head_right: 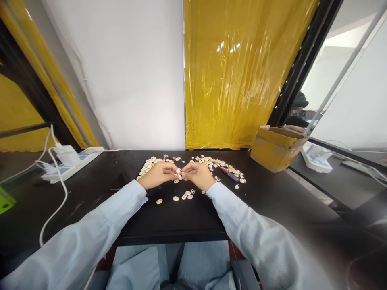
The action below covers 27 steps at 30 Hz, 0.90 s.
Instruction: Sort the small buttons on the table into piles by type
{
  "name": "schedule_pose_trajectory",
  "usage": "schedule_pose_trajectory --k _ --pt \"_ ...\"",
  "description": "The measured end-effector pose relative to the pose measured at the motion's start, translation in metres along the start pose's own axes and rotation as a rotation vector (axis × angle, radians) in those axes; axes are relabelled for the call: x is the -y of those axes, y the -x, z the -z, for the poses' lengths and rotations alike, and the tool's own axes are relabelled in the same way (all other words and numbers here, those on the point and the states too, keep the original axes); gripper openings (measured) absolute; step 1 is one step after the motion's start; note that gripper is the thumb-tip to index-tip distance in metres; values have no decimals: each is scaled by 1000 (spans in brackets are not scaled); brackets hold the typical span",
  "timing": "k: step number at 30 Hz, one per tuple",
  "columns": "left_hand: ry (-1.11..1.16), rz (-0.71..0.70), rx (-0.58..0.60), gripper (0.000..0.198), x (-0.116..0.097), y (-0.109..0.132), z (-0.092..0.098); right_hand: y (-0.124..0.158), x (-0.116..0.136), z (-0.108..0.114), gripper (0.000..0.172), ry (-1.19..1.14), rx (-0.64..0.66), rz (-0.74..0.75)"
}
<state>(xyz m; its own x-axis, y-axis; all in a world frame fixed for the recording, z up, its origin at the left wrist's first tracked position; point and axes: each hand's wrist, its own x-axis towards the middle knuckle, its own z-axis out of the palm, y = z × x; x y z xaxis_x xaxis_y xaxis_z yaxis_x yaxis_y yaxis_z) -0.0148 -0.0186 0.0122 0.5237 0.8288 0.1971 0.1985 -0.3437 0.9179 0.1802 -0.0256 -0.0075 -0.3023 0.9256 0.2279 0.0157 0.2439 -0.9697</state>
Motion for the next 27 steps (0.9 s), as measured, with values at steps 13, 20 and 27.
schedule_pose_trajectory --k 13,20,27 --pt "88 9 -79 22 6 -2 -7 -3 -5 -2 28 -20 -26 30" --pt "97 40 -168 22 3 -1 -11 -1 -1 -4 27 -52 -80 -20" --pt "107 10 -184 21 3 1 -15 -1 -4 -2 31 -105 -79 -76"
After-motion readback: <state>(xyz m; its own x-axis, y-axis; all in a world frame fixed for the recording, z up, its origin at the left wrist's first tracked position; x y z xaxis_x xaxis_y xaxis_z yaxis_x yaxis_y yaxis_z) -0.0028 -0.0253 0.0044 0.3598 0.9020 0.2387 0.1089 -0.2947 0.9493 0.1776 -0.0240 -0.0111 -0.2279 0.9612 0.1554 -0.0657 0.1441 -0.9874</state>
